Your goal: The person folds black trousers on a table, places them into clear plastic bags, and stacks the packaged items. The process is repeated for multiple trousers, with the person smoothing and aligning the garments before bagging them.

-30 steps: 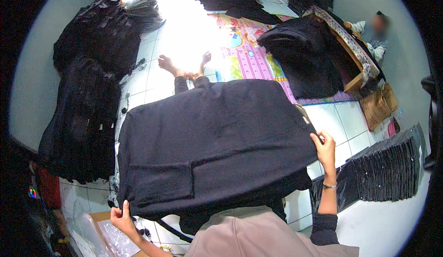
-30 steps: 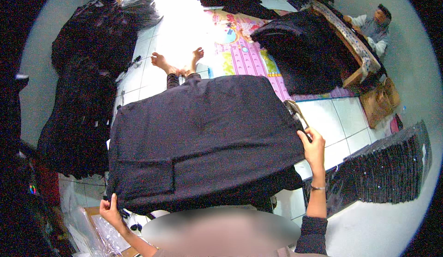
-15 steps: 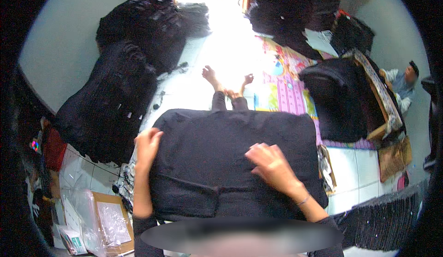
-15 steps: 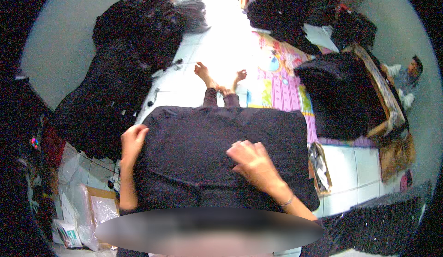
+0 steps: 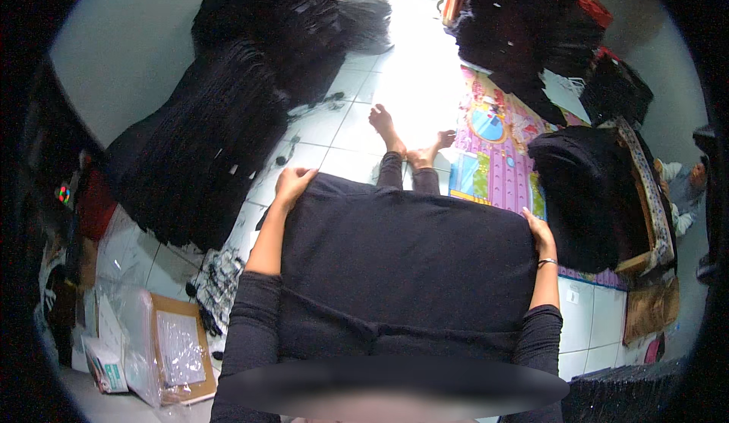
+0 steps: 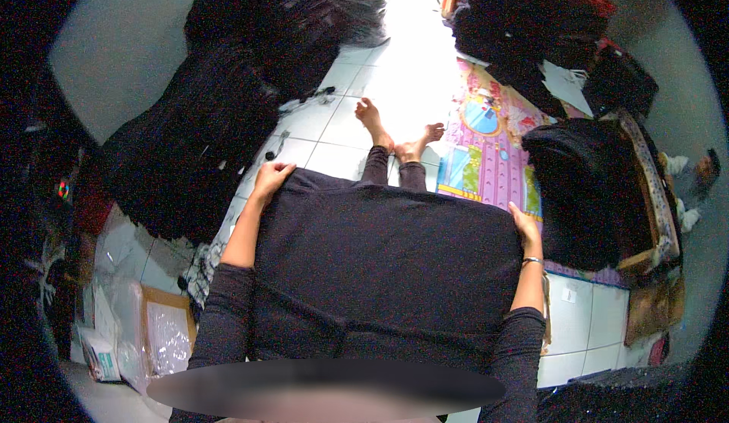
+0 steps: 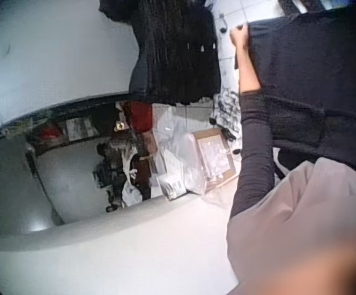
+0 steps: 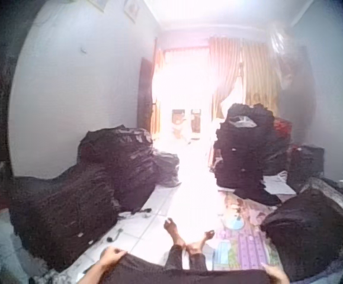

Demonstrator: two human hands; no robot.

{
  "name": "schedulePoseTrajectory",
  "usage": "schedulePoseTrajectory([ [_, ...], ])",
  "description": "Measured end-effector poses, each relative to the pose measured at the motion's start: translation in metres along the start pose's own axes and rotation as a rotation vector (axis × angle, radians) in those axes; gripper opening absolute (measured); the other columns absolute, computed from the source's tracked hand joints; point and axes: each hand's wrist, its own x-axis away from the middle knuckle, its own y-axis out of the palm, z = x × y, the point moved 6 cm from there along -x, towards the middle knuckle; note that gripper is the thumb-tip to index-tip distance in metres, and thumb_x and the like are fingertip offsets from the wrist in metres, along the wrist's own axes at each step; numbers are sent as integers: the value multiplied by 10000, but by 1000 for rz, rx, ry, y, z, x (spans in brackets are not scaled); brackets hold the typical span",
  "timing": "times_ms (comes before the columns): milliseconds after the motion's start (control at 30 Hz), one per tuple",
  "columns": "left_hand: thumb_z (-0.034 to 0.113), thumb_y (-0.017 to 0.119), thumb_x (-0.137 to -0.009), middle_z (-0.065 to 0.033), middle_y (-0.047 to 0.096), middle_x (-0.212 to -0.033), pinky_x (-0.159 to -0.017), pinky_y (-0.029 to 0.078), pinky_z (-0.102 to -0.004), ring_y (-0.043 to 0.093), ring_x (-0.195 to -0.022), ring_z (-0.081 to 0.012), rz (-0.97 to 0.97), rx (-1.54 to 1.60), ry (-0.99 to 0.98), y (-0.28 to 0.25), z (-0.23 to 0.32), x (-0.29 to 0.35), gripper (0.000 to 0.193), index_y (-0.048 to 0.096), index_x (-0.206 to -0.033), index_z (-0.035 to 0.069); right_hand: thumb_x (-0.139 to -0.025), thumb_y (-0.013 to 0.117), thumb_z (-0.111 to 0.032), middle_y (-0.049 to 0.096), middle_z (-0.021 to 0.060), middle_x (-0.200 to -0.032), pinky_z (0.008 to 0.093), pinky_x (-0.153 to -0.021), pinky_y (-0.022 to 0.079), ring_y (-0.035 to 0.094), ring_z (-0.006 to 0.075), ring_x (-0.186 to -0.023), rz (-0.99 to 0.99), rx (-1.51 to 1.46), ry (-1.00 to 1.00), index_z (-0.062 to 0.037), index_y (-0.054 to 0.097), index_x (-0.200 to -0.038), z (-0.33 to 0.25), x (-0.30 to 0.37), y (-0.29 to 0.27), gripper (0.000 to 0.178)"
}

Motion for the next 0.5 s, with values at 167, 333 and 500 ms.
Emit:
schedulePoseTrajectory([
  [167, 245, 683, -901, -32, 694, -925, -773, 468, -263, 613, -838, -113, -160, 548, 6, -6, 15, 10, 269, 690, -1016, 2, -897, 642, -367, 690, 32, -851, 321, -640, 495, 630, 165, -691, -187, -236, 131, -22, 707, -976, 9, -12, -4, 359],
  [333, 299, 721, -869, 84, 600, -788, -662, 380, -208, 485, -700, -26, -273, 596, 213, -65, 58, 55, 211, 682, -911, 96, -898, 676, -236, 653, -18, -803, 237, -593, 437, 570, 65, -684, -72, 308, -75, -13, 667, -985, -39, 30, -47, 239],
  [500, 260, 727, -858, 35, 613, -790, -693, 411, -235, 518, -726, -65, -215, 509, 92, -117, 46, 151, 227, 682, -901, 42, -880, 620, -42, 487, -23, -915, 216, -813, 378, 461, 91, -871, 33, 238, -654, -26, 522, -955, -68, 144, -87, 125],
])
